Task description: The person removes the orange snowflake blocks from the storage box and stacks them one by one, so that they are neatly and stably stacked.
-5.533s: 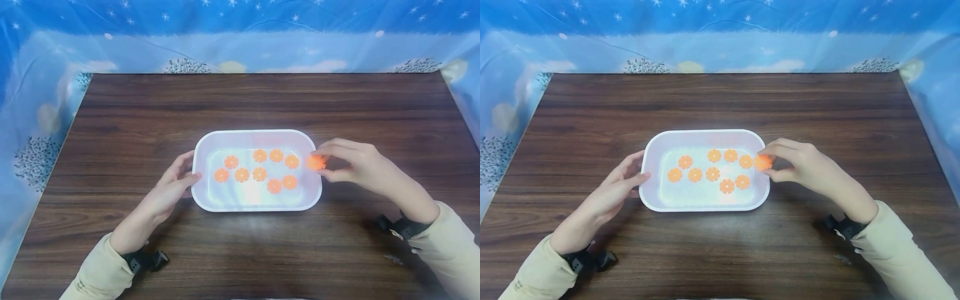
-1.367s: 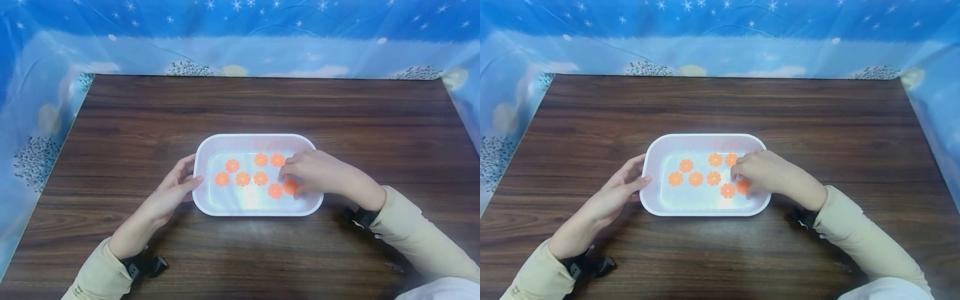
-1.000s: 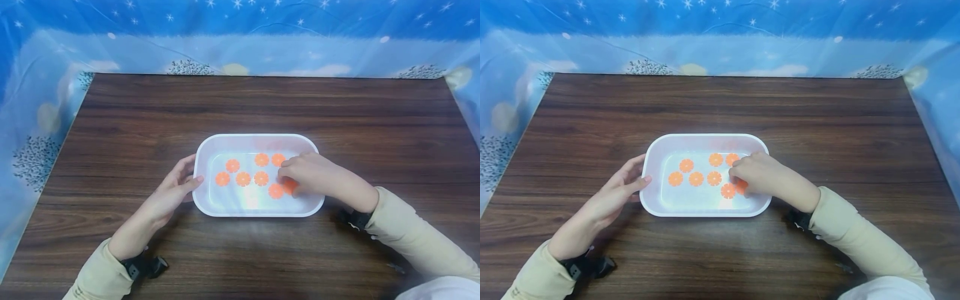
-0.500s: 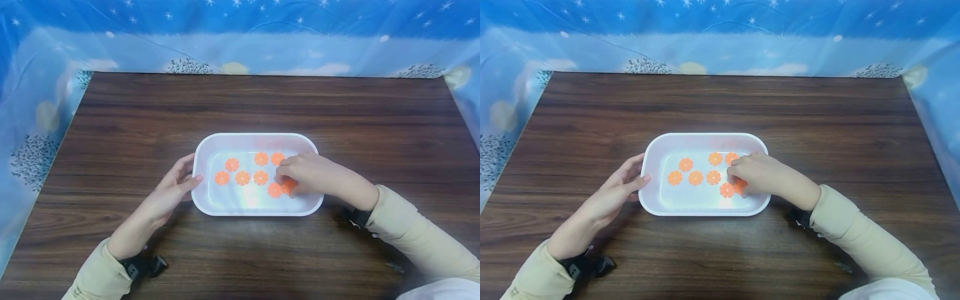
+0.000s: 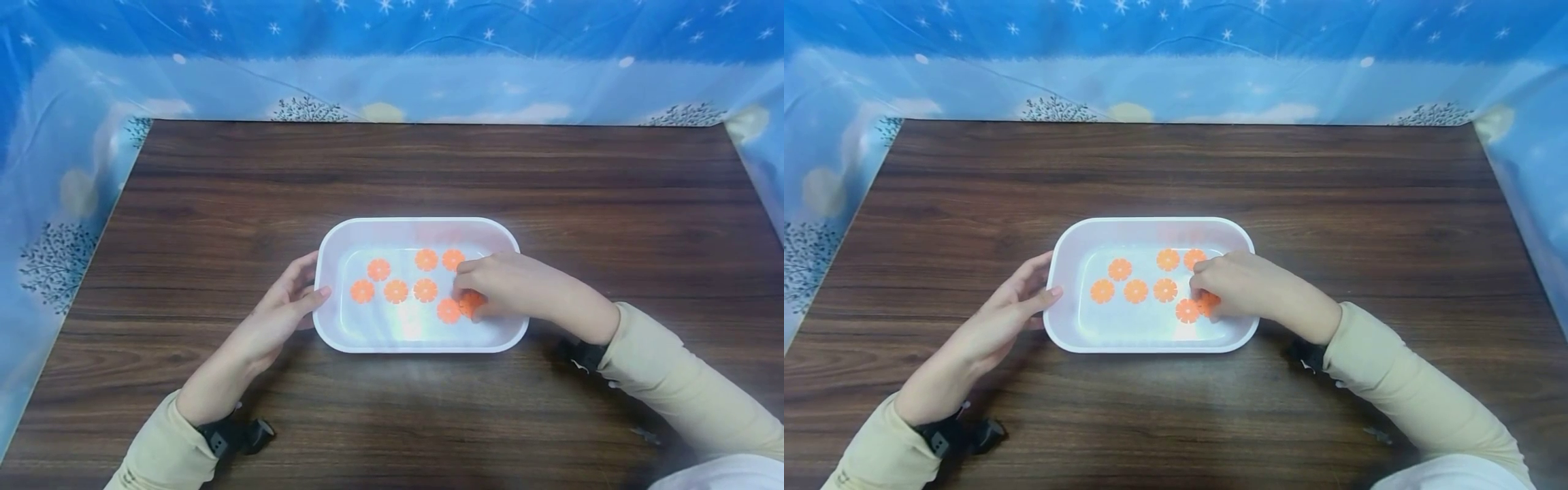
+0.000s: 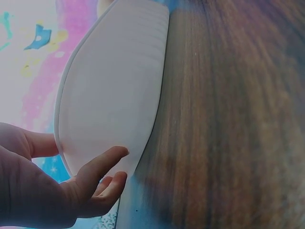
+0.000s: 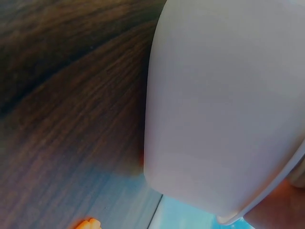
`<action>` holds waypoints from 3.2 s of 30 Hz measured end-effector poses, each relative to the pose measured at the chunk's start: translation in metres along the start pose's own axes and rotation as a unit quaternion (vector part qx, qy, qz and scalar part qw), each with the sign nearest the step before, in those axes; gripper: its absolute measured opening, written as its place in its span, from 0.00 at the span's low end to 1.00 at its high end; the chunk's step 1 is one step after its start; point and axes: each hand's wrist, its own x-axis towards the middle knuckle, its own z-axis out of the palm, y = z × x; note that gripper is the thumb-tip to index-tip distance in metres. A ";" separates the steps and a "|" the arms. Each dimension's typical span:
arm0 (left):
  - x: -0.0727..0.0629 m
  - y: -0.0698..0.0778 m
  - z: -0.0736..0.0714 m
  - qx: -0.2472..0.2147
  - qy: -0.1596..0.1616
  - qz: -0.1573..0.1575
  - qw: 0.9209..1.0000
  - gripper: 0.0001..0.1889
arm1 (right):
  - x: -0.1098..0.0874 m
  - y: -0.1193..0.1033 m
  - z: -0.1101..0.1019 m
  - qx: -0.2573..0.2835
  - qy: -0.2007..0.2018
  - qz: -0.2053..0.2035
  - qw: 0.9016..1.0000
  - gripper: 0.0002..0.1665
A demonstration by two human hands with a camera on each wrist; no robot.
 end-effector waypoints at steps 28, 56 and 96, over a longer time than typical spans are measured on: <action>0.001 -0.002 -0.002 -0.004 -0.002 0.004 1.000 0.31 | -0.001 0.002 0.001 -0.027 0.019 -0.033 0.999 0.18; 0.001 -0.002 -0.002 -0.003 0.002 0.002 1.000 0.32 | 0.002 -0.008 0.002 -0.079 -0.005 -0.013 0.997 0.15; 0.003 0.001 0.001 0.005 0.005 -0.010 1.000 0.32 | -0.079 0.044 -0.007 0.076 0.295 -0.119 0.945 0.24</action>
